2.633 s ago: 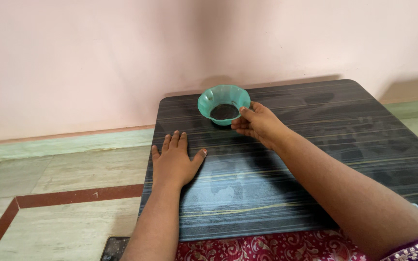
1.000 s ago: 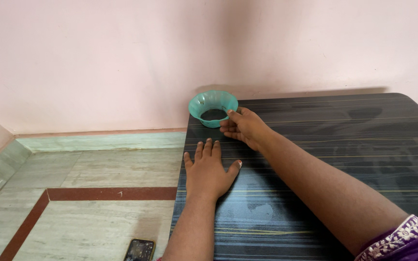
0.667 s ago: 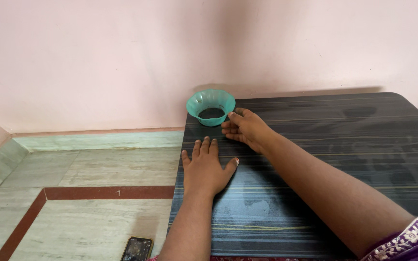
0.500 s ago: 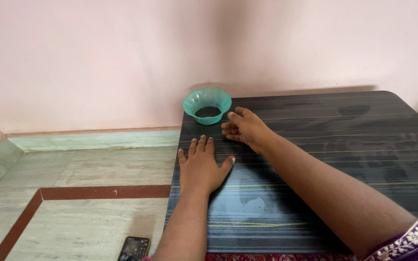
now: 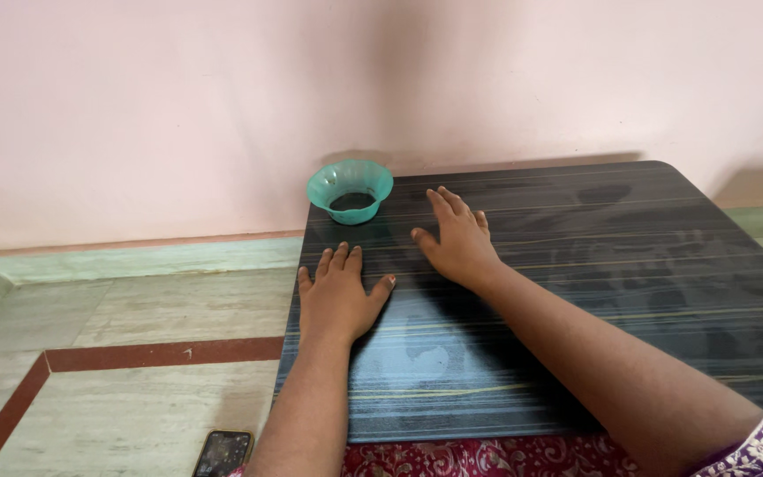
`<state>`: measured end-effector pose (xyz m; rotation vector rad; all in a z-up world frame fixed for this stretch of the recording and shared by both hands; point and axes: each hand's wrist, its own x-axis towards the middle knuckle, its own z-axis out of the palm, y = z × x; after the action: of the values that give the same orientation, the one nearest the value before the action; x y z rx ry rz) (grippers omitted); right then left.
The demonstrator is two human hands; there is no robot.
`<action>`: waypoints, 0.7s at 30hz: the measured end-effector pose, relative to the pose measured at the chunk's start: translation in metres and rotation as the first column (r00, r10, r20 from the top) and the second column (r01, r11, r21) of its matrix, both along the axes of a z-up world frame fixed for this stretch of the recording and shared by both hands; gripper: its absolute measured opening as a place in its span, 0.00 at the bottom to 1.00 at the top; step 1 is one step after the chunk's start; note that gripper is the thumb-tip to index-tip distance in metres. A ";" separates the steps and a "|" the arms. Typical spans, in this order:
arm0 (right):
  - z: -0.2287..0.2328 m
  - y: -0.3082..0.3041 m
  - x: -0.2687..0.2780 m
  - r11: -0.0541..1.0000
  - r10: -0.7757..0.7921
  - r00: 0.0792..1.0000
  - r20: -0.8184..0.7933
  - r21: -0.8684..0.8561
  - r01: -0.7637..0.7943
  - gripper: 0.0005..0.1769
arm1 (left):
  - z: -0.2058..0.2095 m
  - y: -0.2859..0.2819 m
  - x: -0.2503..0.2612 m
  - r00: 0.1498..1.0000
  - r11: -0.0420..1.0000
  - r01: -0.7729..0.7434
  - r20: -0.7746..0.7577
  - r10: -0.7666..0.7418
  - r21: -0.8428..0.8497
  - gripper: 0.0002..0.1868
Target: The person wipes a dark wood-grain table with a blue cloth while holding a spray bottle. After wiping, the person places the spray bottle and cloth on a nearby shelf and moves a small green bowl and a white container onto the table.
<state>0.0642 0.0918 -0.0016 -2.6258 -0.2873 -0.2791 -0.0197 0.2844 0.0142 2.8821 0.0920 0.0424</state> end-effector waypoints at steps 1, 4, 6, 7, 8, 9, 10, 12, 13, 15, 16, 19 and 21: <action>0.000 -0.003 -0.004 0.992 -0.007 0.999 0.033 -0.129 0.011 0.45 | 0.000 0.000 0.000 1.000 1.000 -0.001 -0.005 0.002 0.006 0.43; -0.001 -0.013 -0.017 0.991 -0.004 0.999 -0.043 -0.134 -0.002 0.46 | 0.002 -0.001 -0.001 1.000 1.000 -0.008 -0.016 0.008 0.021 0.43; -0.002 -0.023 -0.026 0.987 0.001 0.999 -0.049 -0.159 -0.008 0.45 | 0.004 -0.002 -0.001 1.000 0.999 -0.015 -0.023 0.016 0.031 0.43; -0.002 -0.028 -0.029 0.985 0.002 0.999 -0.053 -0.172 -0.011 0.45 | 0.004 -0.002 -0.001 0.999 0.999 -0.020 -0.026 0.021 0.035 0.43; -0.002 -0.034 -0.032 0.985 -0.007 0.998 -0.066 -0.175 -0.004 0.45 | 0.004 -0.002 -0.001 0.999 0.999 -0.023 -0.030 0.024 0.039 0.43; -0.002 -0.040 -0.034 0.984 -0.017 0.997 -0.078 -0.178 0.003 0.46 | 0.003 -0.003 -0.001 0.999 0.999 -0.026 -0.030 0.027 0.042 0.43; -0.003 -0.045 -0.037 0.983 -0.027 0.995 -0.092 -0.182 0.009 0.46 | 0.002 -0.003 0.000 0.999 0.999 -0.029 -0.031 0.030 0.046 0.43; -0.005 -0.058 -0.042 0.980 -0.043 0.994 -0.098 -0.199 0.023 0.45 | -0.001 -0.002 0.001 0.999 0.999 -0.029 -0.020 0.030 0.038 0.42; -0.006 -0.065 -0.045 0.978 -0.052 0.994 -0.101 -0.208 0.030 0.45 | -0.003 0.000 0.003 1.000 0.999 -0.027 -0.007 0.027 0.027 0.41; -0.009 -0.079 -0.048 0.975 -0.055 0.995 -0.085 -0.217 0.035 0.45 | -0.007 0.001 0.005 1.000 1.000 -0.024 0.007 0.024 0.015 0.39; -0.010 -0.086 -0.049 0.974 -0.055 0.996 -0.076 -0.221 0.037 0.45 | -0.008 0.001 0.006 1.000 1.000 -0.025 0.008 0.024 0.014 0.38; -0.012 -0.103 -0.054 0.966 -0.078 0.994 -0.082 -0.251 0.055 0.46 | -0.010 0.002 0.007 1.000 0.999 -0.024 0.008 0.024 0.032 0.39; -0.013 -0.113 -0.059 0.964 -0.092 0.991 -0.093 -0.259 0.065 0.46 | -0.010 0.001 0.006 1.000 0.999 -0.026 0.007 0.026 0.045 0.39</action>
<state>0.0051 -0.0215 -0.0147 -2.9002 -0.1939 -0.1373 -0.0133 0.2859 0.0042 2.9256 0.1289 0.0589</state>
